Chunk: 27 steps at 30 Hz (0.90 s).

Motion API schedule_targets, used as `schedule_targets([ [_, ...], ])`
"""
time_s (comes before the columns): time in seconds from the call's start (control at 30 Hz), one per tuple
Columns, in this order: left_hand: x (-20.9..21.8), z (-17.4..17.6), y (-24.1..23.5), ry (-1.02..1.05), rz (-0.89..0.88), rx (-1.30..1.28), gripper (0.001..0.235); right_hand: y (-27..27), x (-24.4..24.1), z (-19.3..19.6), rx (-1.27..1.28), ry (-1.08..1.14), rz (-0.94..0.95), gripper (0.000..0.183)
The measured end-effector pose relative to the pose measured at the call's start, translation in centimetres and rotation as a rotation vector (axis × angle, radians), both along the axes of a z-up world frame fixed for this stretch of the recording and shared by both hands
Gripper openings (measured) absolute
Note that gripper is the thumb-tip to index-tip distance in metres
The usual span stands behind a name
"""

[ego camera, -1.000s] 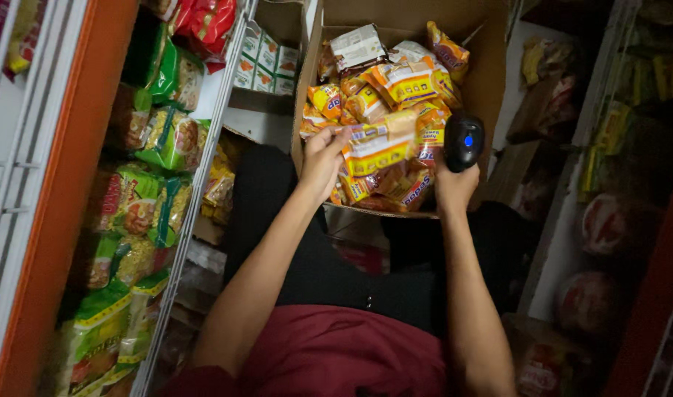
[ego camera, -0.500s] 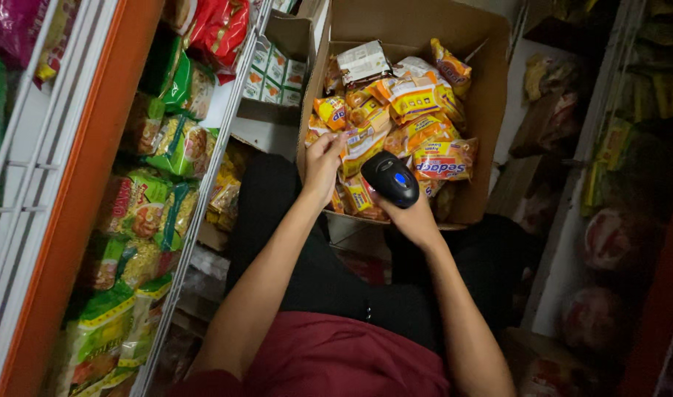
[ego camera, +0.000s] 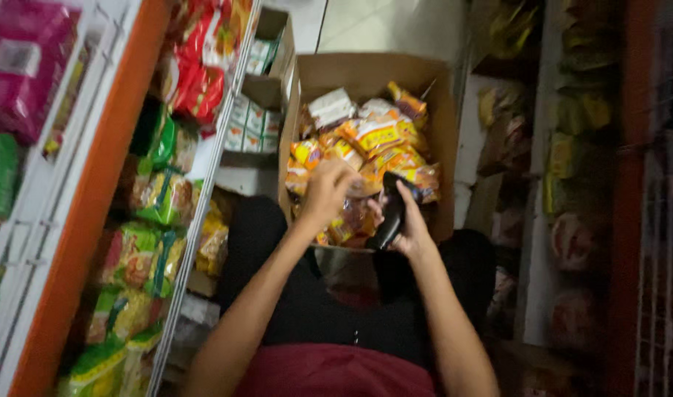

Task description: The person holds a barcode scanner device and handles instant noodle packages from a shelf and a box on the floor, scanning individual packages one at a time and placing some back onto shelves.

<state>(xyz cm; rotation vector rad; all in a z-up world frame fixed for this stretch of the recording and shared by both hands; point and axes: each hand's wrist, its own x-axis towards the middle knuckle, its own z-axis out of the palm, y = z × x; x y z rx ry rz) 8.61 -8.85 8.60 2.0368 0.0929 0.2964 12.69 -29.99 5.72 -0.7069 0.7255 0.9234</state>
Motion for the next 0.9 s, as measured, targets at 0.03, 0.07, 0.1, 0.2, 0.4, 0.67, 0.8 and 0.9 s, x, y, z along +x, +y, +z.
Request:
schedule_targets([
  [0.03, 0.3, 0.7, -0.4, -0.098, -0.132, 0.142, 0.011, -0.2, -0.3, -0.5, 0.013, 0.029, -0.020, 0.046],
  [0.07, 0.5, 1.7, -0.8, -0.195, -0.260, 0.289, 0.011, -0.6, -0.6, -1.1, 0.029, 0.058, -0.036, 0.050],
  [0.1, 0.6, 2.8, -1.3, -0.201, -0.312, 0.309, 0.011, -0.8, -0.7, -1.7, 0.049, 0.039, -0.002, 0.047],
  [0.2, -1.0, 6.6, -2.3, -0.246, -0.452, 0.392, 0.011, -1.1, -1.7, -3.0, 0.154, -0.005, 0.015, 0.034],
  [0.4, -1.0, 11.8, -0.2, -0.200, -0.463, 0.456, 0.016, 0.4, 0.5, -1.0, 0.239, -0.040, -0.111, 0.043],
  [0.67, 7.1, 8.0, 2.7, 0.280, 0.164, -0.877, 0.101, 4.9, 11.9, -0.8, 0.160, -0.190, -0.223, 0.046],
  [0.8, 10.1, 13.9, 3.5, 0.310, 0.305, -0.394, 0.107, 6.6, 14.4, 3.5, 0.133, -0.223, -0.115, 0.044],
  [0.9, 10.5, 23.3, 5.6, 0.276, 0.376, -0.360, 0.112, 7.3, 15.0, 10.7, 0.192, -0.212, -0.020, 0.044],
])
